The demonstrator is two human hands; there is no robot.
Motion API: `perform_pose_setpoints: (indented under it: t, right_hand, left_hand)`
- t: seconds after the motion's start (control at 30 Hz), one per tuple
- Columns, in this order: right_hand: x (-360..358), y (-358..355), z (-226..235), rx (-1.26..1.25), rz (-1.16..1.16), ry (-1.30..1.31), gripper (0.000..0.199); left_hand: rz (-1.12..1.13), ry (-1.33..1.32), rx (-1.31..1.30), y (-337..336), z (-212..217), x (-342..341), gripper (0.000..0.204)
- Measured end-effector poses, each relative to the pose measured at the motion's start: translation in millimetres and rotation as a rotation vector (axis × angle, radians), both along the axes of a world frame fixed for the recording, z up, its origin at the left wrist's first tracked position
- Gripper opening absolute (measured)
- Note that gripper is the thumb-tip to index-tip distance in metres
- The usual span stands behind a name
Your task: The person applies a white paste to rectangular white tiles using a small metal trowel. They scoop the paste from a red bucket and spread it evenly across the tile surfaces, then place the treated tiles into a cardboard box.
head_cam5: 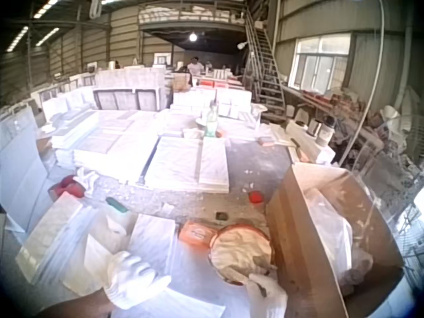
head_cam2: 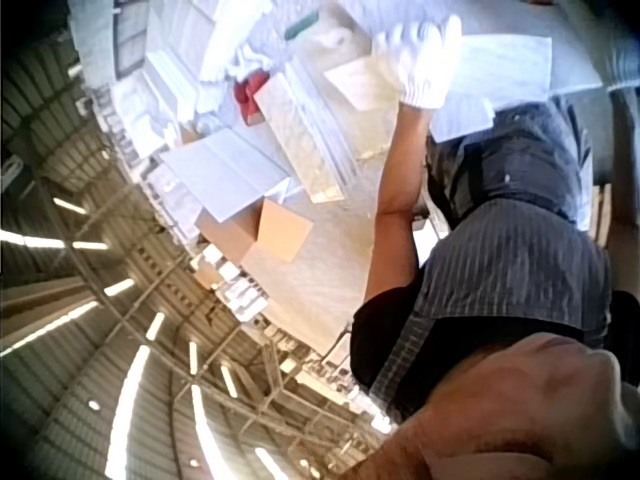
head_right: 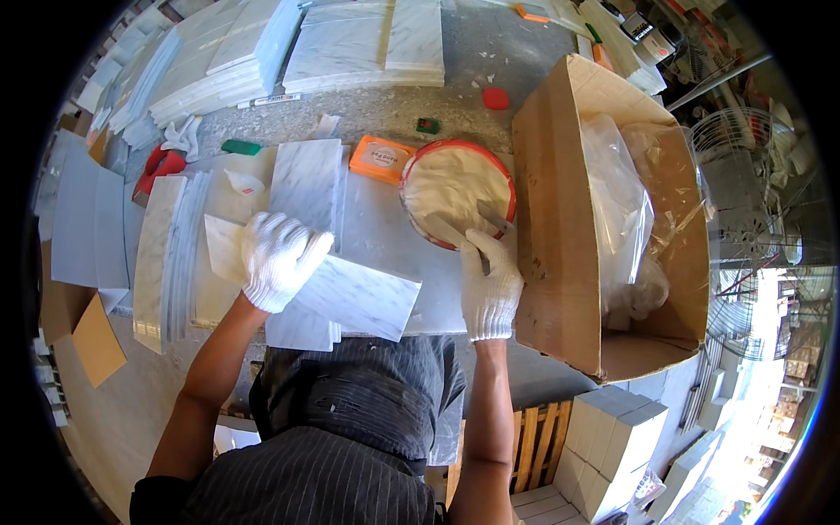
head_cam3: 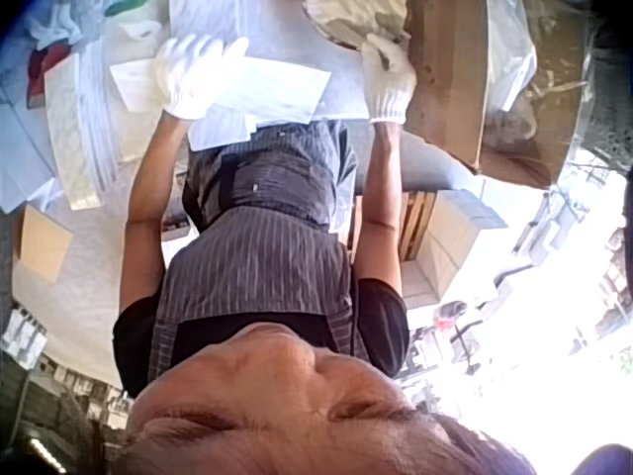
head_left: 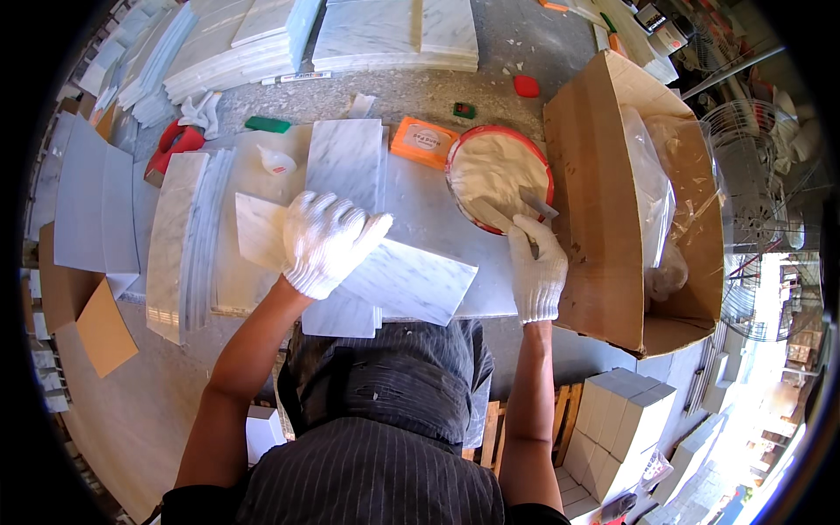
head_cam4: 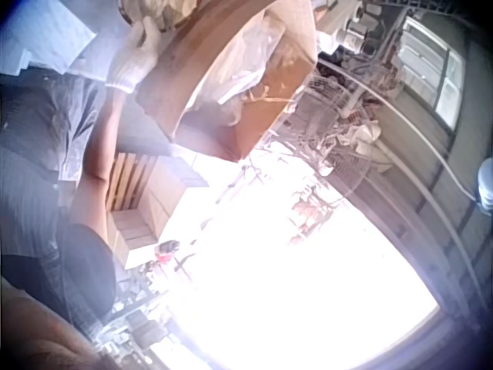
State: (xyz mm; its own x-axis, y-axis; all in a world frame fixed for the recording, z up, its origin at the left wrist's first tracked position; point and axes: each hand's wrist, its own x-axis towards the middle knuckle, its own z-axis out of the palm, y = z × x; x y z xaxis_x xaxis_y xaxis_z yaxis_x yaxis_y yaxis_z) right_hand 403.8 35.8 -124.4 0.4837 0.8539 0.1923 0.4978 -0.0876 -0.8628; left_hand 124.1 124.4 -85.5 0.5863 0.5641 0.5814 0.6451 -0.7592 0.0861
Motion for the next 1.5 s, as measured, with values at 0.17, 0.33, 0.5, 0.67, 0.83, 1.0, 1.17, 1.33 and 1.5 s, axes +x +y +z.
perform_pose_setpoints:
  t: [0.17, 0.33, 0.5, 0.67, 0.83, 1.0, 1.17, 1.33, 1.5]
  right_hand:
    - [3, 0, -10, -0.019, 0.004, 0.090, 0.021]
    - [-1, -3, 0, -0.019, -0.057, 0.231, 0.021]
    - [-2, -20, 32, -0.072, 0.009, 0.549, 0.022]
    - [-21, -34, 57, -0.166, 0.071, 0.675, 0.020]
    - [-33, -40, 63, -0.197, 0.083, 0.632, 0.021]
    - [-36, -42, 62, -0.220, 0.091, 0.494, 0.019]
    - [-35, -44, 59, -0.223, 0.105, 0.474, 0.021]
    - [-37, -44, 60, -0.184, 0.106, 0.450, 0.020]
    - [-41, -42, 65, -0.157, 0.092, 0.445, 0.019]
  left_hand:
    - [0.003, -0.014, -0.004, 1, -1, 1, 0.021]
    - [0.011, -0.023, -0.001, 0, 1, 2, 0.023]
    - [0.015, -0.018, 0.046, 1, 2, 2, 0.026]
    - [0.019, -0.009, 0.057, 2, 0, 1, 0.027]
    - [0.016, -0.017, 0.064, 2, -1, 1, 0.028]
    - [0.012, -0.010, 0.016, 0, -1, 0, 0.020]
    - [0.019, -0.020, 0.010, 0, -4, -1, 0.019]
    - [0.020, -0.014, -0.003, 1, -5, -2, 0.018]
    - [0.008, -0.011, 0.021, 1, -6, -2, 0.016]
